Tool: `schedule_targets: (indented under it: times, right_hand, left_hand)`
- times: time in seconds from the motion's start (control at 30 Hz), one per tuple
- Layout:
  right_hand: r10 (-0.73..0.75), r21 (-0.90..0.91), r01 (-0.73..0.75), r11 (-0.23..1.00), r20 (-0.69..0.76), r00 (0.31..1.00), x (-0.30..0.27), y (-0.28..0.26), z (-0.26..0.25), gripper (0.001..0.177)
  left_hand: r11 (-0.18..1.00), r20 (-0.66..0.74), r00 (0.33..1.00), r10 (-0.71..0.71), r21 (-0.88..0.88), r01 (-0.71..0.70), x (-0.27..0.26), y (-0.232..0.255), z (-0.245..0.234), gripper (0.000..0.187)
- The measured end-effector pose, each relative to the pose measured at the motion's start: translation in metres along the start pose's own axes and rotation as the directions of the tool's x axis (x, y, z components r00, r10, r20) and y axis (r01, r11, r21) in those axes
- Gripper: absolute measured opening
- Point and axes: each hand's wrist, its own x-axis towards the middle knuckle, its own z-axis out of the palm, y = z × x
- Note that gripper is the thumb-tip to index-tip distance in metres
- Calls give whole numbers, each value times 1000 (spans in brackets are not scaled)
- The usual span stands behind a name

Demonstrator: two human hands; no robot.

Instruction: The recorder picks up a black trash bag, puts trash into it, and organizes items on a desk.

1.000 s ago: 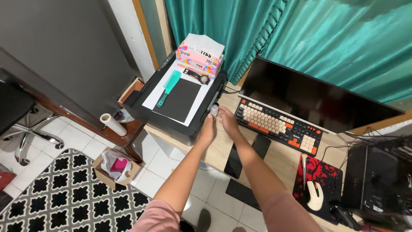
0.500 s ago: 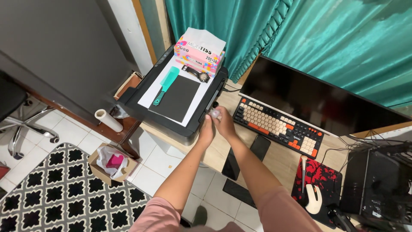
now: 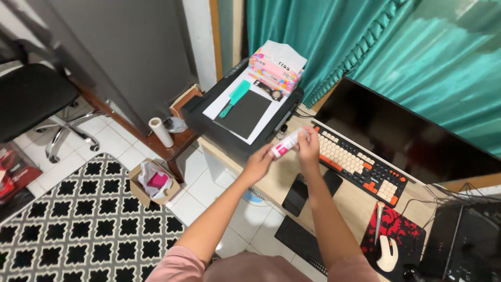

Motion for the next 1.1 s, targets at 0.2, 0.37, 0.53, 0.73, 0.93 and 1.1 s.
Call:
schedule_targets:
  times: [0.2, 0.37, 0.53, 0.73, 0.93, 1.1]
  right_hand:
    - [127, 139, -137, 981, 81, 989, -23, -44, 68, 35]
    - [170, 117, -196, 974, 198, 965, -46, -53, 133, 36]
    - [194, 87, -232, 969, 313, 930, -66, -53, 207, 38]
    - [195, 79, -257, 963, 453, 870, -101, -47, 293, 40]
    - [244, 67, -327, 943, 528, 813, -134, -31, 367, 40]
    - [295, 71, -396, 916, 549, 782, -160, -12, 407, 41]
  left_hand:
    - [878, -4, 997, -74, -474, 63, -7, 1, -68, 38]
    - [895, -164, 984, -75, -446, -5, -33, 25, -142, 39]
    - [908, -280, 959, -41, -412, -82, -57, 32, -221, 42]
    - [915, -368, 928, -56, -391, -100, -96, 25, -314, 44]
    - [928, -454, 888, -74, -358, -106, -137, 12, -386, 44]
    - [919, -492, 863, -115, -382, -95, -170, -1, -425, 42]
